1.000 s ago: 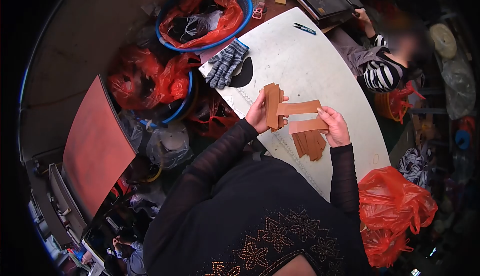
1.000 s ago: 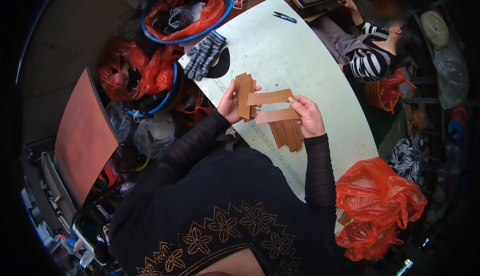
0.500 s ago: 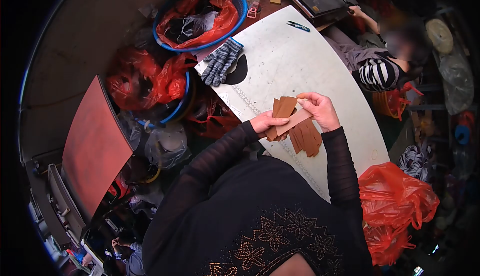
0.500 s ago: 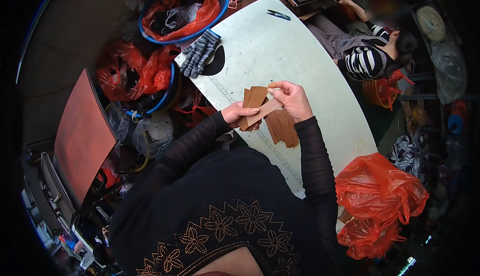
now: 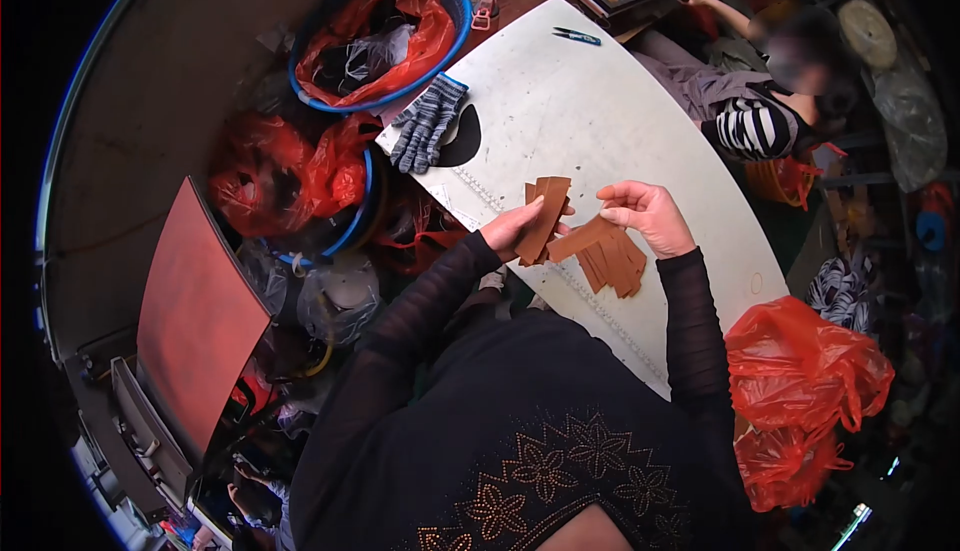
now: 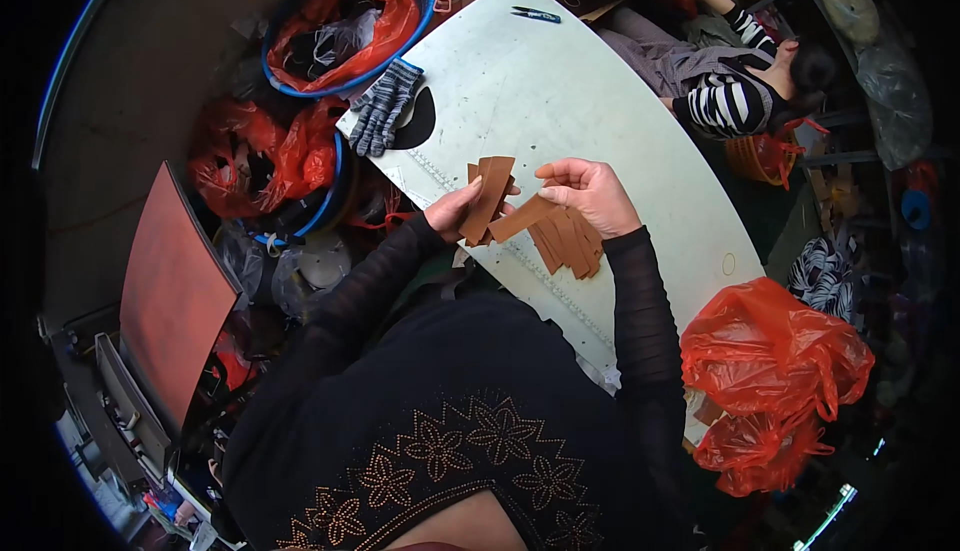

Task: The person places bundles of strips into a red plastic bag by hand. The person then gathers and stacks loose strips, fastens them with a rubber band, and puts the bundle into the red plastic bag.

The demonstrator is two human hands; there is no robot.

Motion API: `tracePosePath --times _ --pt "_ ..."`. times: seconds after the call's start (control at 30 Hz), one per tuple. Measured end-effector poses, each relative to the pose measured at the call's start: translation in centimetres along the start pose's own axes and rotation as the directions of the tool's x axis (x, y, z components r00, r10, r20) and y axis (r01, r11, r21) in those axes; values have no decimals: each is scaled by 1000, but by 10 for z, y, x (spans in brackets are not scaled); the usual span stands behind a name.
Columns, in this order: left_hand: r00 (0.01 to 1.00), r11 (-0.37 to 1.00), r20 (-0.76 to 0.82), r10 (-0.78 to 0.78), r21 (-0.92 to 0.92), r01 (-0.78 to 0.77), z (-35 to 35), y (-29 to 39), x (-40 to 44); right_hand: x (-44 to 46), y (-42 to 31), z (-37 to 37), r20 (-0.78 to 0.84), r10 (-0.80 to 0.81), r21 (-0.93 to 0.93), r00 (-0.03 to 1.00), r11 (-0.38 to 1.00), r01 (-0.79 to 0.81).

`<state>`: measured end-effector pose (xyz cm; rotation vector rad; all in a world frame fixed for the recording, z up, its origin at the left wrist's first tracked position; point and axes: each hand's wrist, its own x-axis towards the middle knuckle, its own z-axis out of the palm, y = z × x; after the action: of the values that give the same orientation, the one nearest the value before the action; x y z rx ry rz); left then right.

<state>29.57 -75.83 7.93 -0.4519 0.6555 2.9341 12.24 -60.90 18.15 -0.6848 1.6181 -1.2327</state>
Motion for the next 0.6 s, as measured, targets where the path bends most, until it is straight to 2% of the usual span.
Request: tracePosePath --times 0.03,0.1,0.17,0.23,0.27,0.33,0.4,0.43,0.5,0.6 --pt "1000 1000 4 -18 3 18 4 -1 0 4 5 5 18 0 2 1000 1000 0" --pt "997 986 53 -60 162 51 12 -7 4 8 12 17 5 8 7 1000 1000 -8" --pt "989 947 100 -109 312 73 16 -16 7 7 18 26 -243 -87 62 966 993 105" --pt "992 950 61 -108 301 85 7 -24 3 -4 42 -2 -413 -171 -172 895 979 107" --pt "997 952 16 -81 297 73 -2 -26 1 -14 60 -15 -425 -165 -169 890 980 101" --pt "997 956 -78 -13 290 35 -16 -31 2 -38 98 -32 -444 21 -440 896 866 -239" --pt "995 958 -99 -27 280 54 -26 -42 6 -58 133 -26 -446 26 -627 895 705 -332" --pt "992 960 -119 -35 273 66 -31 -46 8 -63 149 -18 -450 30 -622 893 706 -337" --pt "986 960 -157 -51 264 91 -38 -52 12 -68 176 -3 -483 -262 -810 835 495 -314" --pt "982 954 -164 -92 268 134 -39 -57 13 -69 188 -2 -498 -303 -788 812 548 -279"
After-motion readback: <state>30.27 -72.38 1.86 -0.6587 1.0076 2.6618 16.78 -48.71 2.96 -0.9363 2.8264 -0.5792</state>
